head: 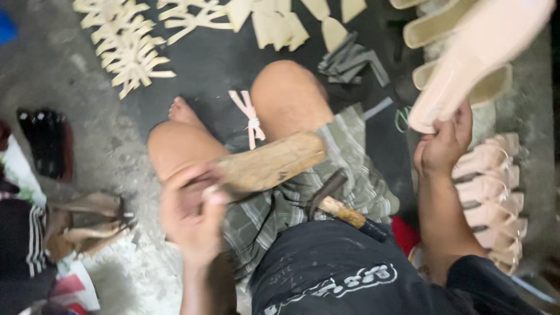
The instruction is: The person assembles a pair of beige sandals by attaching straps and decorative elements to a wooden shoe last. They use a hammer to secure the components in place, repeating the process for multiple units.
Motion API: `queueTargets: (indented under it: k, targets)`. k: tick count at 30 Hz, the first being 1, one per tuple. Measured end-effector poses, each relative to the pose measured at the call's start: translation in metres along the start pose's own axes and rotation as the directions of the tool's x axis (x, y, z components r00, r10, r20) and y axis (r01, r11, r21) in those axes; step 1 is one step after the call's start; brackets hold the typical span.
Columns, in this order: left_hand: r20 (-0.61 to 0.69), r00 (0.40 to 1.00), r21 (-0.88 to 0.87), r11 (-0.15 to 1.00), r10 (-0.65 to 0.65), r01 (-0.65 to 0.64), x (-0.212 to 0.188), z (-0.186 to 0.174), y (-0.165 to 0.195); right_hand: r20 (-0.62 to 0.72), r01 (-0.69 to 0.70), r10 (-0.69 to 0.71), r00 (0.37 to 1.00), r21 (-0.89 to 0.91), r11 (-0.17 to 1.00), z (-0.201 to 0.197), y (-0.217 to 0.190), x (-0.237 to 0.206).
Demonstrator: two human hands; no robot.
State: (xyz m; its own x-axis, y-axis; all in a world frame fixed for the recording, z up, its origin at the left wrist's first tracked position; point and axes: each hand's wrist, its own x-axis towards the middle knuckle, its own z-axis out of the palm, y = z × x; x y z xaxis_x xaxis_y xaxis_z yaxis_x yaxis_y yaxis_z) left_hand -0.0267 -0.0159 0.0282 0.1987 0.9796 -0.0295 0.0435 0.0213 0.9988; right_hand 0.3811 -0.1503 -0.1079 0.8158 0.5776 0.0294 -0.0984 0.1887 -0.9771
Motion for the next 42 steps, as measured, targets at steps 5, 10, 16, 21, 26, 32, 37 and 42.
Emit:
queueTargets:
  k: [5, 10, 16, 21, 26, 32, 37, 42]
  targets:
    - [0.245, 0.969, -0.489, 0.865, 0.019, 0.107, 0.019, 0.036, 0.019, 0.773, -0.319, 0.254, 0.581, -0.071, 0.945, 0.139, -0.102, -0.044]
    - [0.088, 0.956, -0.648, 0.712, -0.281, 0.269, 0.013, 0.01, 0.032, 0.997, 0.601, 0.065, 0.046, -0.08, 0.795, 0.213, -0.128, -0.036]
    - [-0.054, 0.985, -0.799, 0.598, -0.163, 0.055, -0.011, -0.023, 0.012, 0.978, 0.79, 0.199, 0.058, -0.167, 0.589, 0.233, -0.107, -0.03]
    - [-0.054, 0.988, -0.679, 0.731, -0.147, 0.072, -0.015, -0.002, -0.033, 0.831, 0.394, 0.213, 0.513, -0.449, 0.802, 0.207, -0.119, -0.047]
    - [-0.01, 0.99, -0.492, 0.863, -0.137, 0.114, -0.019, 0.035, -0.066, 0.739, 0.017, 0.357, 0.571, -0.445, 0.895, 0.184, -0.107, -0.095]
    - [-0.127, 0.983, -0.335, 0.938, -0.136, 0.087, -0.005, 0.053, -0.065, 0.855, 0.324, 0.177, 0.487, -0.365, 0.873, 0.194, -0.116, -0.119]
    - [0.284, 0.784, -0.687, 0.452, -0.553, 0.568, -0.004, 0.048, -0.05, 0.871, 0.383, 0.02, 0.491, -0.237, 0.893, 0.209, -0.124, -0.086]
    - [0.622, 0.654, -0.631, 0.22, -0.43, 0.744, -0.027, 0.059, -0.029, 0.773, -0.047, 0.171, 0.611, -0.18, 0.983, 0.212, -0.097, -0.043]
